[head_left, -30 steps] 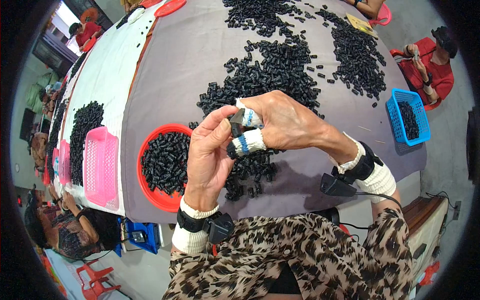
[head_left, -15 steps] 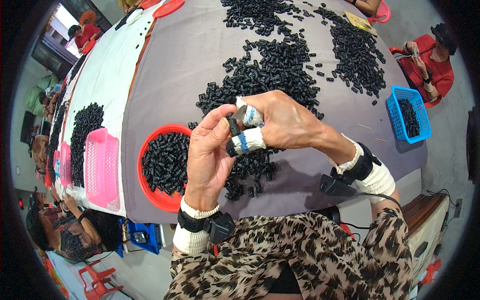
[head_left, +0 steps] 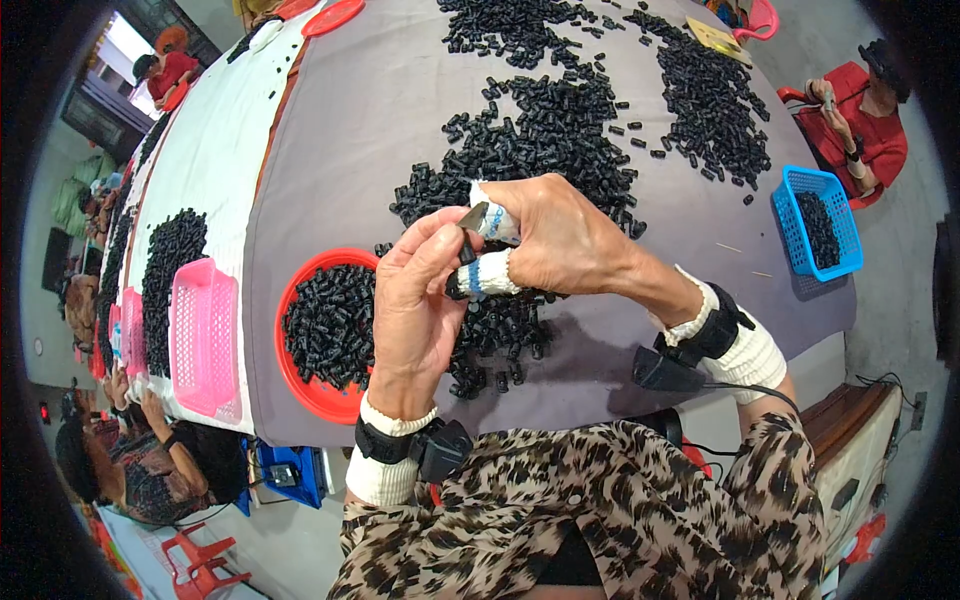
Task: Sorting small black plastic or rubber components on a workbench.
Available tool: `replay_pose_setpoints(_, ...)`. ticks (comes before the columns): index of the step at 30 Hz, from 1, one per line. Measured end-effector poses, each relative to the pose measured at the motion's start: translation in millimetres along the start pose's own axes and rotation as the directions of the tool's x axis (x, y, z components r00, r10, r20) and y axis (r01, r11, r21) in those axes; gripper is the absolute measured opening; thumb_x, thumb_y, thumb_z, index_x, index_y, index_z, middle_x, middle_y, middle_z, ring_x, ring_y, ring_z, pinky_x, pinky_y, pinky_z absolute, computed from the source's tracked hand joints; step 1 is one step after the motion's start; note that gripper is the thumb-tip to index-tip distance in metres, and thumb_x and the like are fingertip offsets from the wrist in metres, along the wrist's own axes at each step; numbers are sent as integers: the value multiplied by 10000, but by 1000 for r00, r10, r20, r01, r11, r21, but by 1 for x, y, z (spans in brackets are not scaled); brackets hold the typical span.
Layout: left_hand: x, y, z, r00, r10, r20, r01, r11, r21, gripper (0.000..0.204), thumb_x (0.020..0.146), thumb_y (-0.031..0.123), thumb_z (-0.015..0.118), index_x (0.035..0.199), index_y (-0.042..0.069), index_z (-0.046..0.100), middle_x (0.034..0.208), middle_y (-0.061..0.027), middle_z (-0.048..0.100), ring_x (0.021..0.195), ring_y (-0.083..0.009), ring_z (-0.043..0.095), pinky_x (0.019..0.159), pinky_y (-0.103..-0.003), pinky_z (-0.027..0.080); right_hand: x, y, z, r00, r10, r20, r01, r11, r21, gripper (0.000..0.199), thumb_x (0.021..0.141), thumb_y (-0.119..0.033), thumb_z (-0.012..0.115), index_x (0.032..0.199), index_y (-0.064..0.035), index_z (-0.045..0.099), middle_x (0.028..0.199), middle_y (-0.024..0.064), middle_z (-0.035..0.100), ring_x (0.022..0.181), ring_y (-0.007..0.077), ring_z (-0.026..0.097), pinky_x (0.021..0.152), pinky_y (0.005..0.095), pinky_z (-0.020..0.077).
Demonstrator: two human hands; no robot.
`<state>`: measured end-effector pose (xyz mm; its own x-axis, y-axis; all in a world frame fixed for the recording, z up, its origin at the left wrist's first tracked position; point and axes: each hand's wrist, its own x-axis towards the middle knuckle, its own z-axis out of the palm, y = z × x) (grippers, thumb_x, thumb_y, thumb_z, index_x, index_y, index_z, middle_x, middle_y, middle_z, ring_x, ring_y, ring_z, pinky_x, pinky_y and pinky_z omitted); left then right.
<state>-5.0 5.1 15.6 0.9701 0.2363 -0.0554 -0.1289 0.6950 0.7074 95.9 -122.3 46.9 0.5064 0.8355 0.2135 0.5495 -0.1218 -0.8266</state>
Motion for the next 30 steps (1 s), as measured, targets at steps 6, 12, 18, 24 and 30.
replay_pose_setpoints(6,-1,-5,-8,1000,11,13,-10,997,-72,249,874,100,532,1081,-39,533,922,-101,618,851,-145,600,759,-274,500,1,-3,-3,996,61,65,-61,998,8,371,649,-305,699,735,30,563,630,157,573,581,253,561,565,361,438)
replay_pose_setpoints(12,-2,-7,-8,998,7,63,1,991,-131,233,874,91,529,1078,-22,536,966,-106,606,872,-159,599,781,-286,498,2,1,-3,995,-13,101,15,1000,-25,342,660,-286,682,724,30,568,631,153,577,568,257,555,558,357,436)
replay_pose_setpoints(18,-3,-6,-6,999,11,49,-5,995,-101,226,870,92,535,1069,-17,541,965,-98,607,869,-155,599,777,-291,499,3,2,-1,990,6,138,2,998,-56,331,660,-275,677,713,32,564,606,148,581,538,270,556,545,367,435)
replay_pose_setpoints(24,-2,-7,-8,999,-6,49,10,996,-88,218,866,81,539,1058,-21,548,949,-95,611,856,-152,602,766,-286,501,2,3,-2,988,7,152,0,999,-43,336,669,-280,673,717,33,560,613,167,574,543,294,554,546,374,435)
replay_pose_setpoints(30,-4,-6,-5,999,28,16,-28,999,-27,211,855,74,556,1041,-25,562,931,-84,615,839,-134,598,752,-270,496,1,2,-1,988,-11,157,15,1000,-22,332,703,-284,656,740,32,560,635,176,580,567,329,553,560,385,436)
